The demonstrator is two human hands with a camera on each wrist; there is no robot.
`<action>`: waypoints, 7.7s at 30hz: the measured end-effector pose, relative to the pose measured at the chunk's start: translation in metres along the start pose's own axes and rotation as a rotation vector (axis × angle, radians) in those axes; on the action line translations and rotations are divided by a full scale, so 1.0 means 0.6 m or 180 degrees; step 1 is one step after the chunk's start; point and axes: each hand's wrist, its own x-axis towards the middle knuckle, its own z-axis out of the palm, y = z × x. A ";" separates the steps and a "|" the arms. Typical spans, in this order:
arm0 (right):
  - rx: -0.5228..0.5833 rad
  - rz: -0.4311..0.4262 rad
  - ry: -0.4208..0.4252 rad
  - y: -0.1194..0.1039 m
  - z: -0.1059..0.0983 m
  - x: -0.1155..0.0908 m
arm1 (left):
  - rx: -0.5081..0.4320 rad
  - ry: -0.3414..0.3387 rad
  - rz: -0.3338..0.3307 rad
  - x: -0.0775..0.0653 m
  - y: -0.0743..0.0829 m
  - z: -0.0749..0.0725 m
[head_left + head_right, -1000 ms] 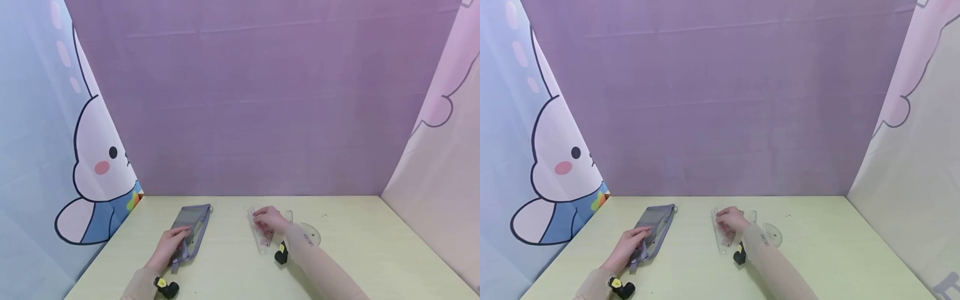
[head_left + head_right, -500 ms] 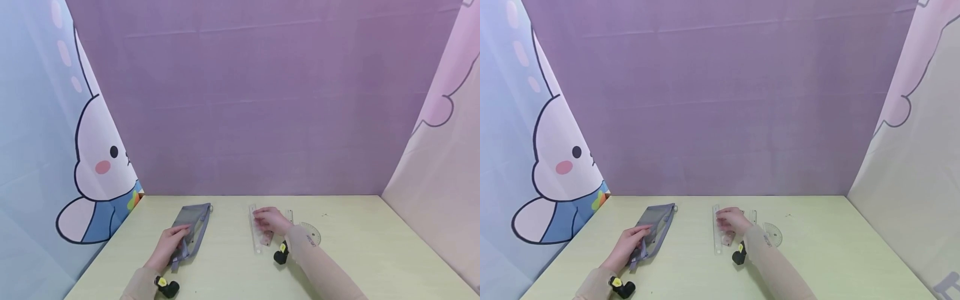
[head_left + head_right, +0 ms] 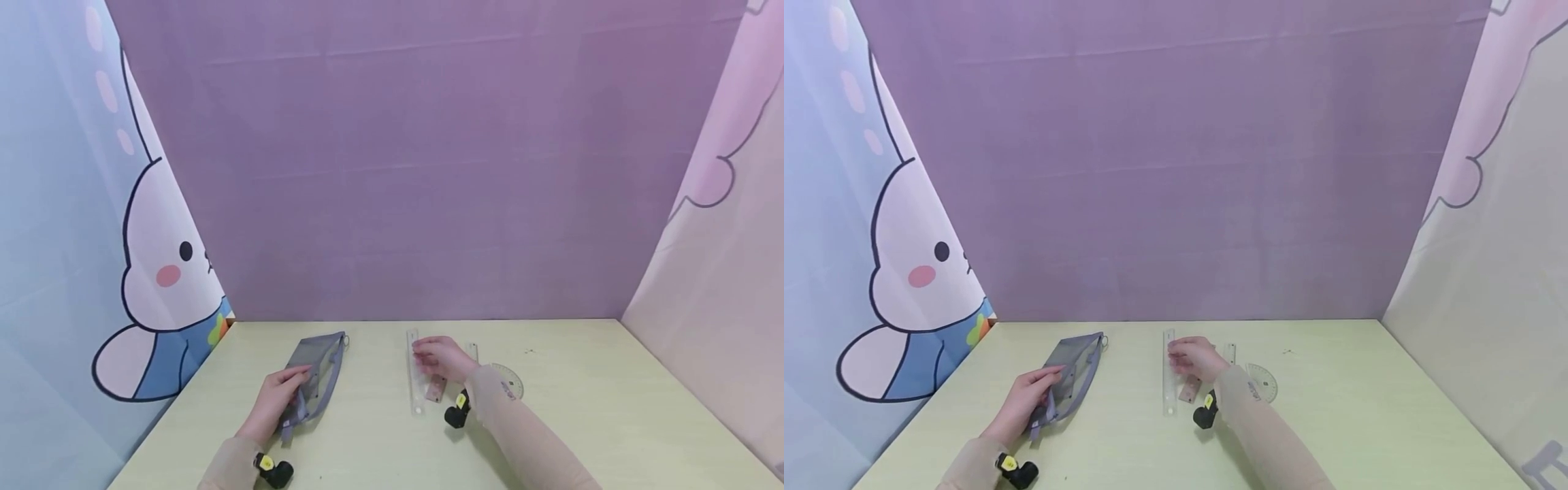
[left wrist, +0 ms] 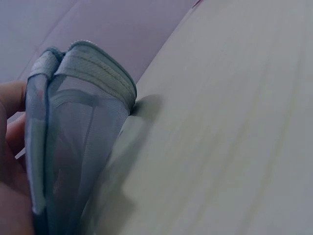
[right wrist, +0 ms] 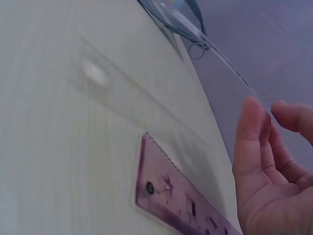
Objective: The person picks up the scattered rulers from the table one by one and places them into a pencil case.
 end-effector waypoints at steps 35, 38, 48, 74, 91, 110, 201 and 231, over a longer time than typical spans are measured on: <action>0.0379 0.0078 0.0068 0.013 0.005 0.003 | -0.0037 -0.0046 -0.0038 0.002 -0.008 -0.001; 0.0378 0.0049 0.0048 0.014 0.004 0.004 | -0.0040 -0.0045 -0.0045 0.001 -0.007 -0.001; 0.0465 0.0090 0.0023 0.012 0.005 0.005 | -0.0105 -0.0028 0.0011 -0.001 -0.002 0.001; 0.0577 0.0088 -0.0385 0.008 0.039 0.005 | -0.0106 0.0011 0.0003 -0.004 0.003 0.000; 0.0615 0.0194 -0.0451 0.008 0.083 0.027 | -0.0135 -0.0032 -0.0016 -0.004 0.005 0.003; 0.0537 0.0239 -0.0444 0.001 0.119 0.039 | -0.0192 -0.0007 -0.0001 -0.005 0.006 0.004; -0.0283 0.0187 -0.0169 0.020 0.278 0.097 | -0.0211 -0.0175 0.0022 -0.049 0.062 0.010; -0.1012 -0.0488 -0.0193 -0.033 0.137 0.043 | -0.0055 0.0122 0.0138 -0.005 0.015 0.004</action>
